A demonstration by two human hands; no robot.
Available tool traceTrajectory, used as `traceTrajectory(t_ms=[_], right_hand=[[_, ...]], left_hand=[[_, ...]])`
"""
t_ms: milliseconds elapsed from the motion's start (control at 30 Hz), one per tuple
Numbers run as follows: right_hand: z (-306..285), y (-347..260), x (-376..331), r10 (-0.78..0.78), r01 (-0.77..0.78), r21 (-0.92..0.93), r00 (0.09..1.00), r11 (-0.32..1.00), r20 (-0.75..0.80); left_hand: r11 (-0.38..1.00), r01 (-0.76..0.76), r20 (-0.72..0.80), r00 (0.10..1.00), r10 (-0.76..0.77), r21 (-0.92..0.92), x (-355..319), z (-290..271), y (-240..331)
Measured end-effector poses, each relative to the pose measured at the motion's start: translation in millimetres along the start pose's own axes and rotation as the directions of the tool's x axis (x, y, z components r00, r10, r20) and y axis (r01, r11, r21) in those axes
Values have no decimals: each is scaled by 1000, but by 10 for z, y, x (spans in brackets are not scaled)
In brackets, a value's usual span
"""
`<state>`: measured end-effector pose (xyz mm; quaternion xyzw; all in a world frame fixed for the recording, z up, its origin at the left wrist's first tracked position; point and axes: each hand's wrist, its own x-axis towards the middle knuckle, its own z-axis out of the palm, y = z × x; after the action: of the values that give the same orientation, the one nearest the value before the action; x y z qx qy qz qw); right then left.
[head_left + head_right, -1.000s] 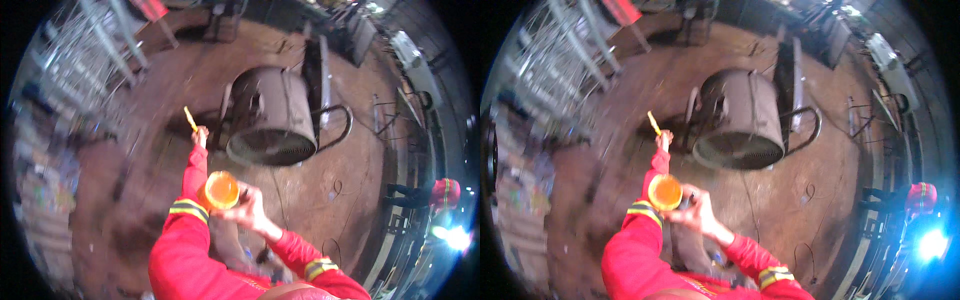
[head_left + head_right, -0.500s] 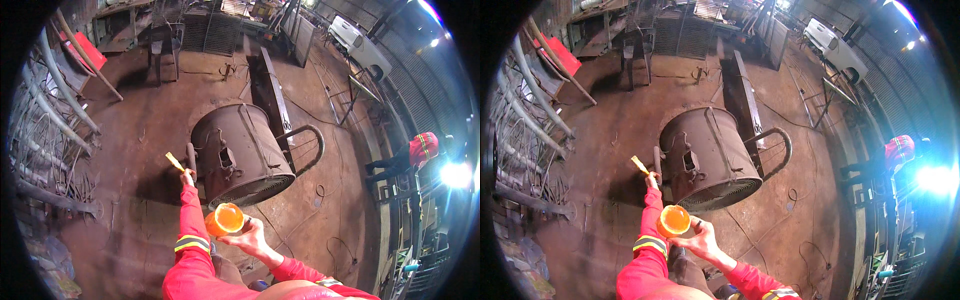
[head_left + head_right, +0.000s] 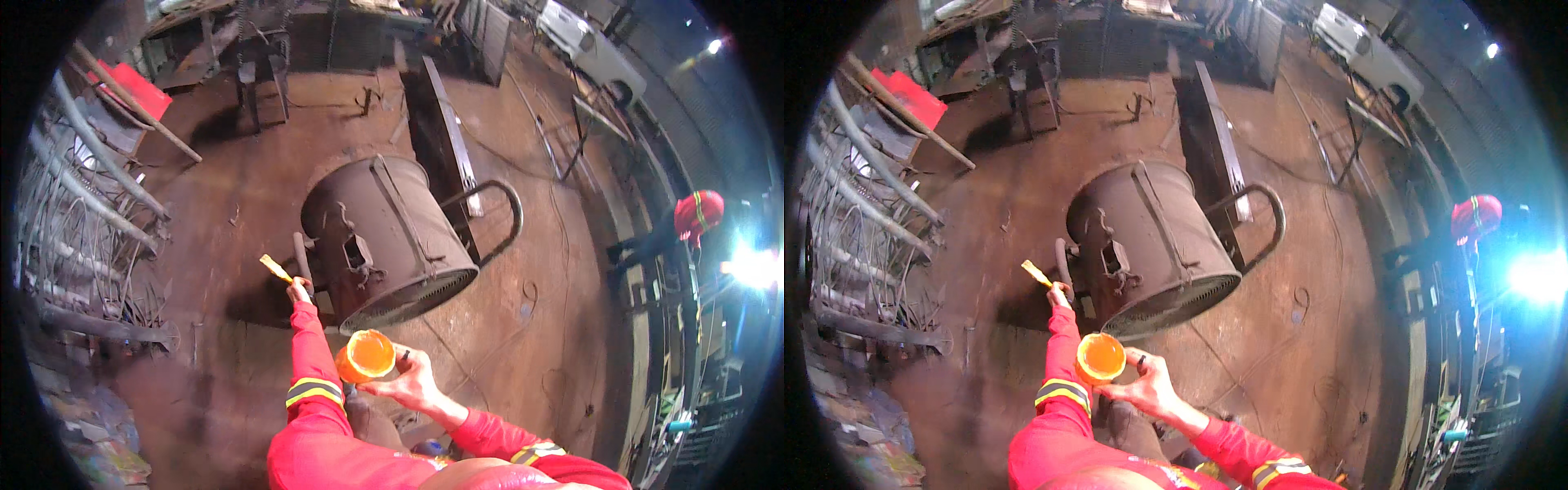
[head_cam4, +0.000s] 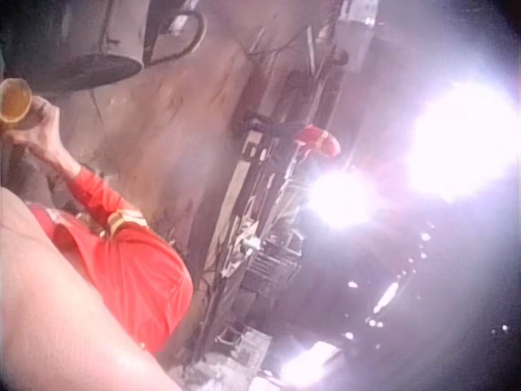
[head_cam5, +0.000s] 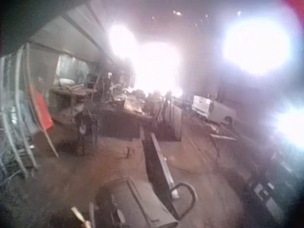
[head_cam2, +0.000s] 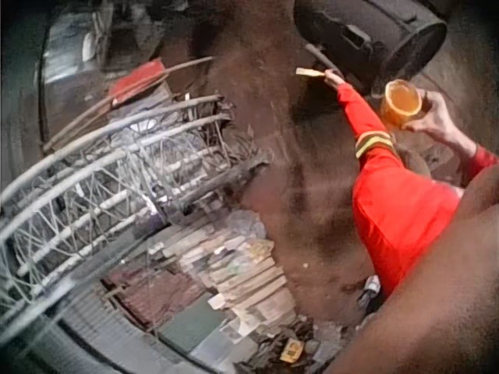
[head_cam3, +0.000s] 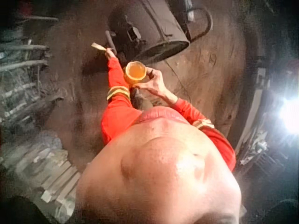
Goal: The person applies a yellow substance to a black metal beam using a paintbrush. They repeatedly dip the brush into a small orange cup held in the other hand and spread the substance along the beam's surface. The person moves along the beam to cover different sections.
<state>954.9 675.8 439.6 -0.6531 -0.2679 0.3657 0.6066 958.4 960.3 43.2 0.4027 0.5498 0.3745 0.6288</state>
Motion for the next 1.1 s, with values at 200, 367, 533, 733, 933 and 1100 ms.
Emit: traceTrajectory(t_ms=[200, 367, 533, 733, 933, 1100], right_hand=[[-301, -239, 307, -42, 54, -120, 994, 991, 96], [-785, -201, 294, -73, 74, 11, 996, 997, -44], [-1498, -595, -171, -274, 311, 261, 947, 914, -170], [-3589, -971, -1715, -433, 543, 100, 756, 834, -491], [-5569, -1217, -4590, -537, 490, -352, 312, 797, -784], [-6021, -1319, -7027, -500, 144, -517, -137, 844, -855]], left_hand=[[985, -154, 61, 985, 159, -73, 5, -145, 270], [987, -112, 179, 980, 90, 115, -669, -91, 477], [914, -249, 479, 875, 70, 321, -1725, 779, 941], [845, -467, 909, 413, -50, 259, -4592, 3276, 251], [838, -533, 990, -1, -142, 119, -8285, 4467, -532], [854, -518, 962, -201, -187, 58, -10586, 4710, -1026]])
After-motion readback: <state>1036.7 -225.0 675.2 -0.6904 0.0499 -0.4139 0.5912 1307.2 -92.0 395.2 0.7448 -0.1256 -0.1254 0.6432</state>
